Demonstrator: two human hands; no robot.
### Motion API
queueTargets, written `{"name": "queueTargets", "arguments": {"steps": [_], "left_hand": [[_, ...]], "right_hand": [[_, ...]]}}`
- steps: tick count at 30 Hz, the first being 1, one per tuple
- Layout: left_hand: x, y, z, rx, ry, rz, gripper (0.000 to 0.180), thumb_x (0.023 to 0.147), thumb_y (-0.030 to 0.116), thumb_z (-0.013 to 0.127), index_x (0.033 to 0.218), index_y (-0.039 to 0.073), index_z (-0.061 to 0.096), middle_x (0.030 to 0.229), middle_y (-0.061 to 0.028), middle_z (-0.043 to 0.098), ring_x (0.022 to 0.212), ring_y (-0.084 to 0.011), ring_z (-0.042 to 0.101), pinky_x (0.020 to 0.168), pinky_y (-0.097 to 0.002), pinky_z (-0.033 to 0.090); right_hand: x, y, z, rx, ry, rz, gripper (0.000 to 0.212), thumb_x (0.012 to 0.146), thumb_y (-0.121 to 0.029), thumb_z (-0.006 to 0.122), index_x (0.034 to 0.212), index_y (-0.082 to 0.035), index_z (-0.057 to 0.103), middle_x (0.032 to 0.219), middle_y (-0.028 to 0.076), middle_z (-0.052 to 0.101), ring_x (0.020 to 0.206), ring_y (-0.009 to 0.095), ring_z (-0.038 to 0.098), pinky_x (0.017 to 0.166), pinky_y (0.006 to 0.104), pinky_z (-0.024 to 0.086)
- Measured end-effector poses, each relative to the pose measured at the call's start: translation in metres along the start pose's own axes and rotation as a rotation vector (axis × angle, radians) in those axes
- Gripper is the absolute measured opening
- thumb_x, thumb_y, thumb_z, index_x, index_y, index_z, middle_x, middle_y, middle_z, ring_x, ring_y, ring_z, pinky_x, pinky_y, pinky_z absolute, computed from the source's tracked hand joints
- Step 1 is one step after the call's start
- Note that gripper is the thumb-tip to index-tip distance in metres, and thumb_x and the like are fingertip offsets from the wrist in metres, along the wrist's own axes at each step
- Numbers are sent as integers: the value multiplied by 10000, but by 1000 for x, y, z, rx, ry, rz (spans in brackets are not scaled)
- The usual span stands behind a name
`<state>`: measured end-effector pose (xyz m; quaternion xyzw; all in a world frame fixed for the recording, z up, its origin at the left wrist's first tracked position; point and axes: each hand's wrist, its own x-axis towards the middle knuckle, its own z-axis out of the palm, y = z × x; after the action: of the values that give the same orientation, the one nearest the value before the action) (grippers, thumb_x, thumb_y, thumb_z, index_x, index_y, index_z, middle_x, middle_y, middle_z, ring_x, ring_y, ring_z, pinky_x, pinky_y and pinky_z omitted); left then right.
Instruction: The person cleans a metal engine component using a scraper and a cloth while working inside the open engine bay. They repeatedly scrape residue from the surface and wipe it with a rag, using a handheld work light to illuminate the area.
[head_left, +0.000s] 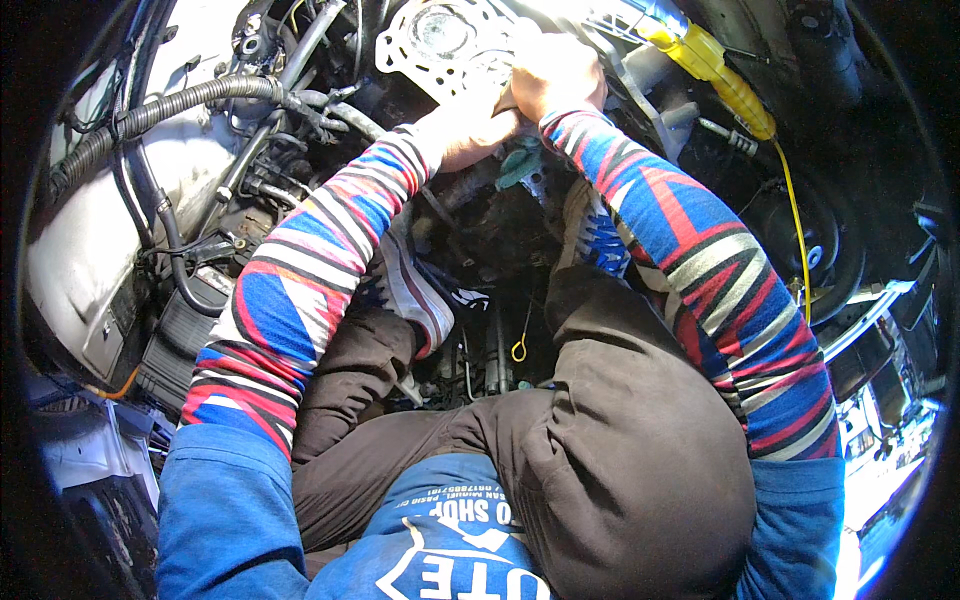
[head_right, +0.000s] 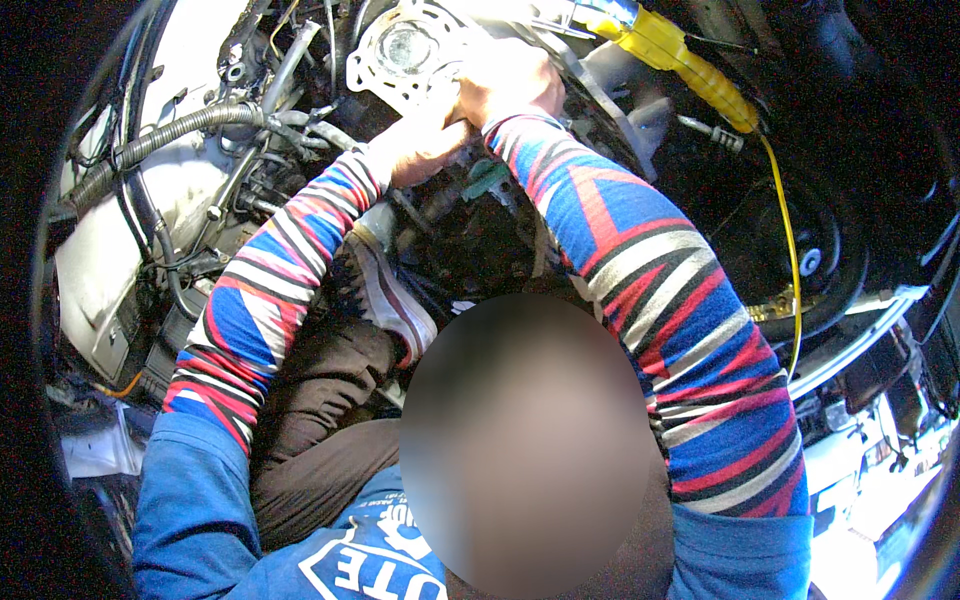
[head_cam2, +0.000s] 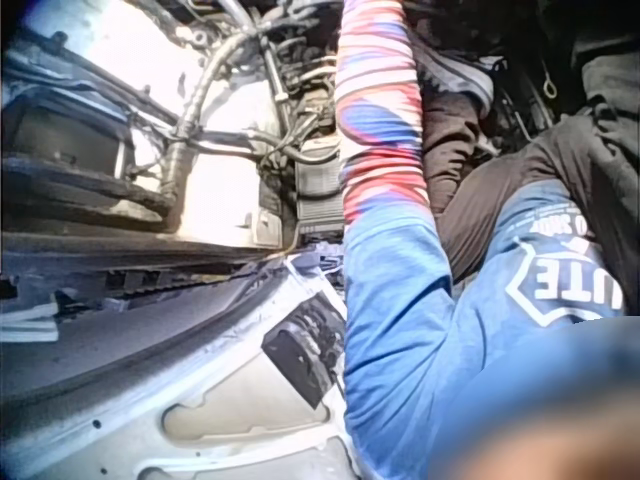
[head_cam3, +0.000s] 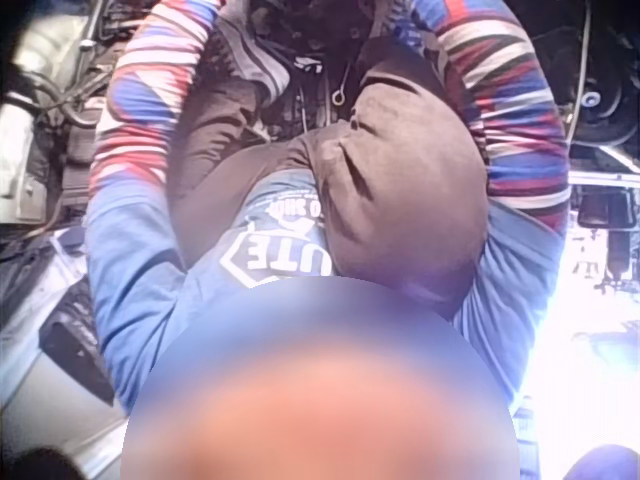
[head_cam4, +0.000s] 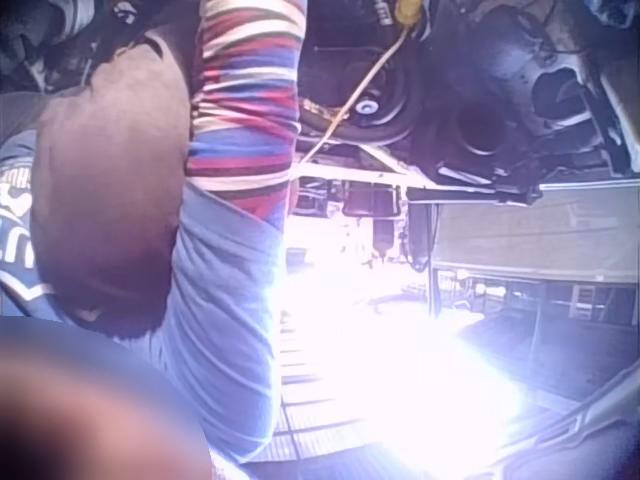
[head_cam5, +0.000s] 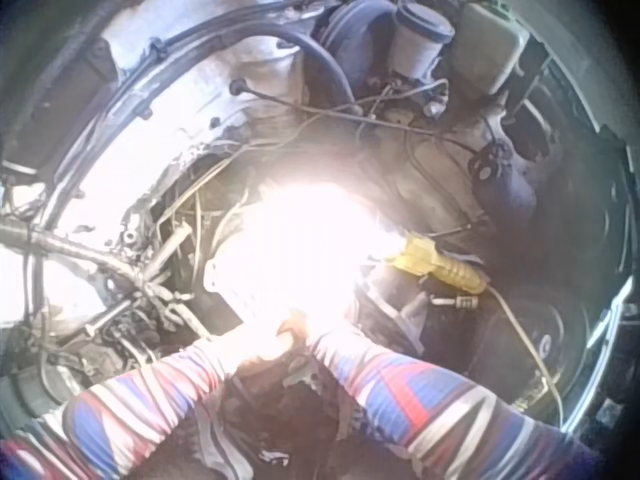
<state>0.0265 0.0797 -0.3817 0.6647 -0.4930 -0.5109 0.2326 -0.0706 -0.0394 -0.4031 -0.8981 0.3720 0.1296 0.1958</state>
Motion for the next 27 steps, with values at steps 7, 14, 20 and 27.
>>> {"name": "queueTargets", "arguments": {"steps": [7, 14, 20, 27], "left_hand": [[6, -11, -8, 104, -64, 27, 365, 944, 278, 506, 1174, -4, 534, 1133, -233, 596, 1054, -362, 562, 952, -436, 433], [13, -18, -12, 153, 15, 203, 430, 953, 311, 502, 1259, 9, 518, 1240, -228, 581, 1171, -381, 535, 1044, -445, 398], [8, -10, 0, -199, -146, -147, 208, 951, 269, 516, 1011, 71, 529, 746, -40, 546, 627, -165, 519, 580, -326, 458], [4, 7, 33, -508, 43, -215, 129, 948, 220, 514, 999, 102, 515, 706, -11, 514, 565, -125, 463, 515, -285, 385]], "right_hand": [[1, 0, 9, 90, 133, 82, 256, 929, -246, 521, 1012, -74, 692, 946, 158, 734, 890, 326, 723, 794, 422, 576], [0, 0, 10, 140, 138, 128, 259, 938, -262, 520, 1014, -81, 689, 938, 158, 730, 895, 332, 717, 803, 426, 568], [3, 5, 1, 65, 63, 28, 205, 884, -198, 582, 994, -62, 688, 922, 151, 730, 892, 311, 721, 791, 421, 573], [2, 9, -12, -28, -47, -121, 218, 824, -189, 625, 954, -49, 731, 934, 156, 728, 884, 306, 723, 797, 414, 582]]}}
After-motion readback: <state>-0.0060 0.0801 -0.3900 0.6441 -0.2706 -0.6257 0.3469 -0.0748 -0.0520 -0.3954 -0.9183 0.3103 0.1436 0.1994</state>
